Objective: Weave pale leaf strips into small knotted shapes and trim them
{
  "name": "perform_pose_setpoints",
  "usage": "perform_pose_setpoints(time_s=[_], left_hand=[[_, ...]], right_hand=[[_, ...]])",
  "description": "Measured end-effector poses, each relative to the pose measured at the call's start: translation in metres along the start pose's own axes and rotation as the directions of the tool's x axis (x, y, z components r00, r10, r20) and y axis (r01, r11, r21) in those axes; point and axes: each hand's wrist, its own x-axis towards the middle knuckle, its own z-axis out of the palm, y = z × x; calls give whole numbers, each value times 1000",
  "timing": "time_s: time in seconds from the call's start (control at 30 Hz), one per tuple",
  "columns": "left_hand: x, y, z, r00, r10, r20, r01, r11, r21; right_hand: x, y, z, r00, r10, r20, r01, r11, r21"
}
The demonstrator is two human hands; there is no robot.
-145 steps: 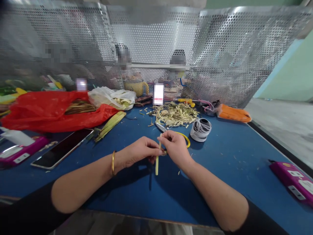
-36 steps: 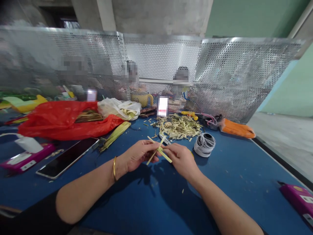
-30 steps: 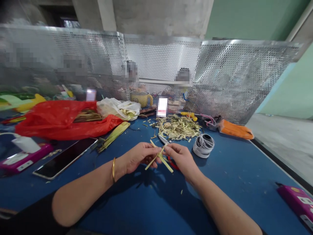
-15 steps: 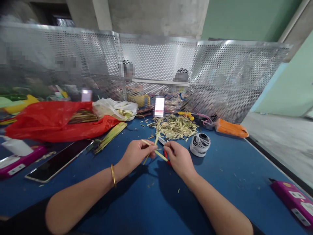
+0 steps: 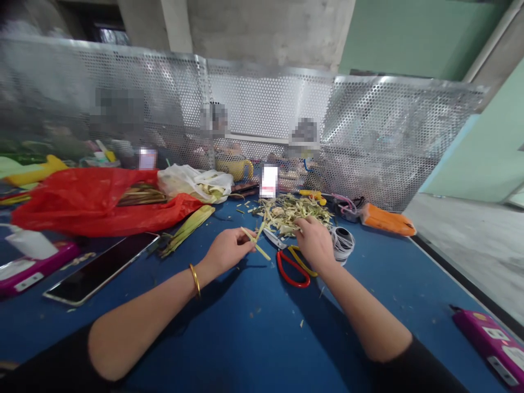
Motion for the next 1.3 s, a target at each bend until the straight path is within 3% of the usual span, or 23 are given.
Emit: perform_pose_setpoints(time_s=[0.13, 0.23, 0.33, 0.53, 0.63, 0.7, 0.73, 0.8, 0.83, 0.87, 0.9, 0.97, 1.03, 1.07, 1.17, 1.3], left_hand=[[2, -3, -2, 995, 18, 103, -17, 1000, -5], [3, -2, -5, 996, 23, 84, -28, 998, 64], [4, 1, -9, 999, 27, 34, -32, 987, 156], [7, -1, -15, 1000, -26, 1, 24, 949, 315], [10, -6, -16, 995, -102, -8, 101, 953, 286], [10, -7, -17, 984, -75, -161, 112, 964, 241], [9, -6, -17, 960, -8, -279, 76, 970, 232], [6, -1, -16, 859, 205, -469, -92, 963, 254], [2, 4, -15, 801, 313, -510, -203, 944, 261], [-1, 10, -11, 771, 391, -502, -314, 920, 234], [-5, 16, -7, 776, 409, -480, -384, 910, 156], [-13, 31, 6, 866, 302, -398, -368, 925, -99], [-20, 45, 20, 972, 136, -190, -204, 889, -410], [-22, 50, 26, 995, 80, -55, -97, 824, -557], [-26, 57, 35, 962, -24, 270, 221, 649, -728], [-29, 48, 30, 920, -106, 378, 363, 594, -718]], right_hand=[[32, -5, 21, 994, -103, 43, 104, 994, -23], [44, -8, 32, 994, -106, 0, 106, 994, -4], [49, -2, 28, 987, -38, -159, 46, 998, 45], [50, 24, 2, 889, 129, -440, -46, 980, 195], [45, 26, -6, 838, 290, -463, -39, 877, 480], [37, 22, -12, 837, 373, -401, 22, 709, 705], [31, 19, -15, 839, 387, -384, 54, 642, 765], [16, 11, -23, 838, 373, -398, 102, 609, 786], [7, 6, -27, 821, 383, -422, 116, 612, 782], [-2, 1, -32, 821, 379, -427, 122, 614, 780], [-11, -4, -37, 841, 362, -402, 121, 598, 792], [-26, -15, -45, 894, 313, -321, 77, 597, 798], [-38, -26, -48, 953, 245, -179, -3, 599, 801], [-43, -30, -47, 970, 220, -104, -44, 580, 813], [-50, -37, -41, 982, 182, 55, -147, 546, 825], [-51, -32, -34, 964, 209, 166, -244, 442, 863]])
